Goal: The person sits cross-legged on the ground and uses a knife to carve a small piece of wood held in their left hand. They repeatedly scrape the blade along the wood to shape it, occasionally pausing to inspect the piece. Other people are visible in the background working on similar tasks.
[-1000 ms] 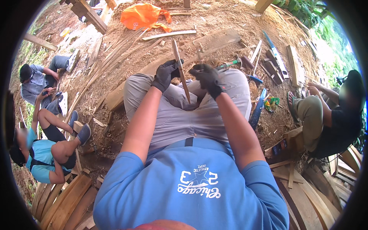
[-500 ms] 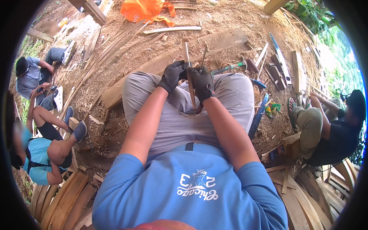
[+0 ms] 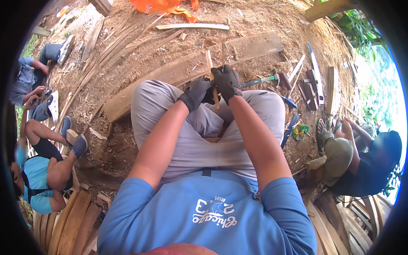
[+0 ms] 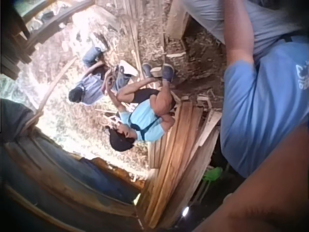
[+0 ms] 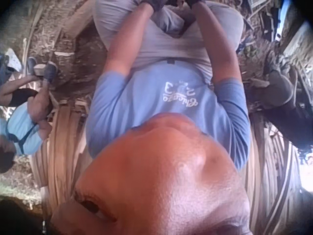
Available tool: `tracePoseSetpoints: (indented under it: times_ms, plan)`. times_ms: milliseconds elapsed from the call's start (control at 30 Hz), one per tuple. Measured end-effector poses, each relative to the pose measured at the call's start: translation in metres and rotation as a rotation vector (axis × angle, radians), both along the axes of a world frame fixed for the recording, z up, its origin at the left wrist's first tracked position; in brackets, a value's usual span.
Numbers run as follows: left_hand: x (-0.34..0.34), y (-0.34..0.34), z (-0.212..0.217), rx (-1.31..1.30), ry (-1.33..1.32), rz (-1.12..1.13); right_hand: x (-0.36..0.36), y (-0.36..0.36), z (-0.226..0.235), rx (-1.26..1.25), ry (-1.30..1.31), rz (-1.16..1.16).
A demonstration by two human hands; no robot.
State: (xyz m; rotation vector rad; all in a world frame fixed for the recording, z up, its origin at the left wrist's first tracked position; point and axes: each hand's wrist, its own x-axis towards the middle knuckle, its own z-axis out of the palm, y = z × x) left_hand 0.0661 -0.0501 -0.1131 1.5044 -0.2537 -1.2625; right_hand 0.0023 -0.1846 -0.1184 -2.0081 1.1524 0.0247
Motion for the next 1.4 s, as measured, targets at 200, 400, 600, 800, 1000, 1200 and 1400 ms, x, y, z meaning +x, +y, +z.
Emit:
tracePoseSetpoints:
  times_ms: [200,400,600,800,1000,1200,1400]
  plan:
    - [0.015,-0.009,-0.008,0.063,0.351,0.231,-0.008,-0.017,-0.011,-0.22,-0.106,0.177]
    - [0.018,-0.008,-0.023,0.06,0.021,0.039,-0.013,-0.007,-0.027,-0.158,0.041,0.551]
    - [0.021,-0.002,-0.021,0.006,0.32,0.193,0.006,-0.001,-0.017,-0.207,0.176,0.594]
    - [0.025,-0.003,-0.014,-0.042,0.567,0.287,0.018,-0.015,-0.032,-0.377,0.252,0.771]
    - [0.027,-0.005,-0.015,-0.1,0.577,0.316,0.034,-0.021,-0.035,-0.426,0.278,0.777]
    - [0.021,-0.007,-0.016,0.017,0.414,0.286,0.038,-0.002,-0.027,-0.494,0.354,0.592]
    - [0.026,-0.009,-0.021,0.092,0.555,0.333,0.043,0.003,-0.053,-0.412,0.33,0.306]
